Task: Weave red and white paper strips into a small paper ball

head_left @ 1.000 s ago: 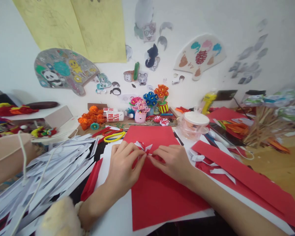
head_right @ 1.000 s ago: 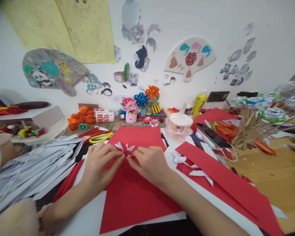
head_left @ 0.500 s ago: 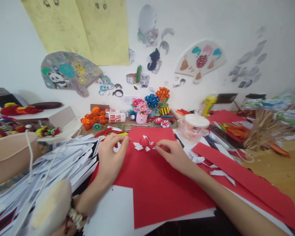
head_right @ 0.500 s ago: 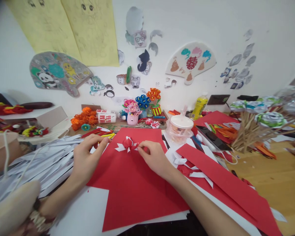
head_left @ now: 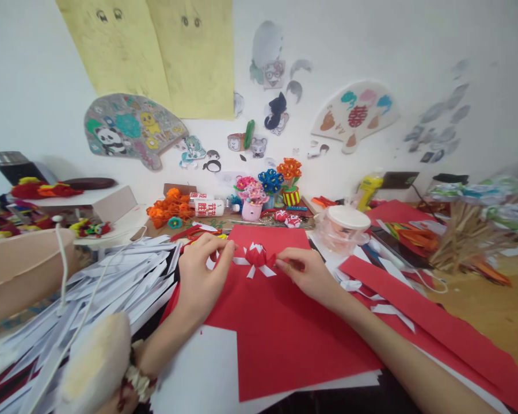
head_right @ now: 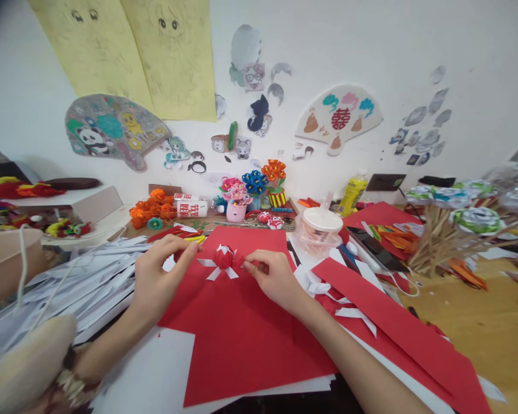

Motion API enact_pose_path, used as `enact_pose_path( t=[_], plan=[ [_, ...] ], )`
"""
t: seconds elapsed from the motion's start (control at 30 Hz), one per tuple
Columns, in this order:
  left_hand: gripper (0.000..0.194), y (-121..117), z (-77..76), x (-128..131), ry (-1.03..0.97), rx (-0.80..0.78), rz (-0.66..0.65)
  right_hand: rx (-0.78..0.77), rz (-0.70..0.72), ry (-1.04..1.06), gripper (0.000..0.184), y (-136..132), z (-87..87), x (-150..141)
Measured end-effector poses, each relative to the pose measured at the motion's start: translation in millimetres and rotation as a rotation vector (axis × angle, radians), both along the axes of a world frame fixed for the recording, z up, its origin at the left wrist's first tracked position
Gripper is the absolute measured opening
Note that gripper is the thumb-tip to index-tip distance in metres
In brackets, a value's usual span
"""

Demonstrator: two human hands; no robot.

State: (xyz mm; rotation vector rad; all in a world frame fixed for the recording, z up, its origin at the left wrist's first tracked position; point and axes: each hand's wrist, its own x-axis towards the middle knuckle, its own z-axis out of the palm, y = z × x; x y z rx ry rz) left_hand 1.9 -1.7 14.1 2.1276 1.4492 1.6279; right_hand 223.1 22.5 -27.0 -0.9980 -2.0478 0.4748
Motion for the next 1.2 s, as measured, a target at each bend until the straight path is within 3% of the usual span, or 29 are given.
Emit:
enact_pose_path(
  t=[0.73,0.97,1.2],
  plan=[
    [0.024,-2,3.8,1,-0.043,-0.006,-0.016,-0.006,0.087,0.126,0.031,-3,6.0,1],
    [0.024,-4,6.5,-1,0.042,0.017,-0.049,0.168,-0.008,-0.021,0.022,-12,8.1,-4],
    [0.012,-15,-1.9,16,0.437,0.058,-0.172,0.610,-0.074,-0.240,0.020,-22,0.7,-13]
  ],
)
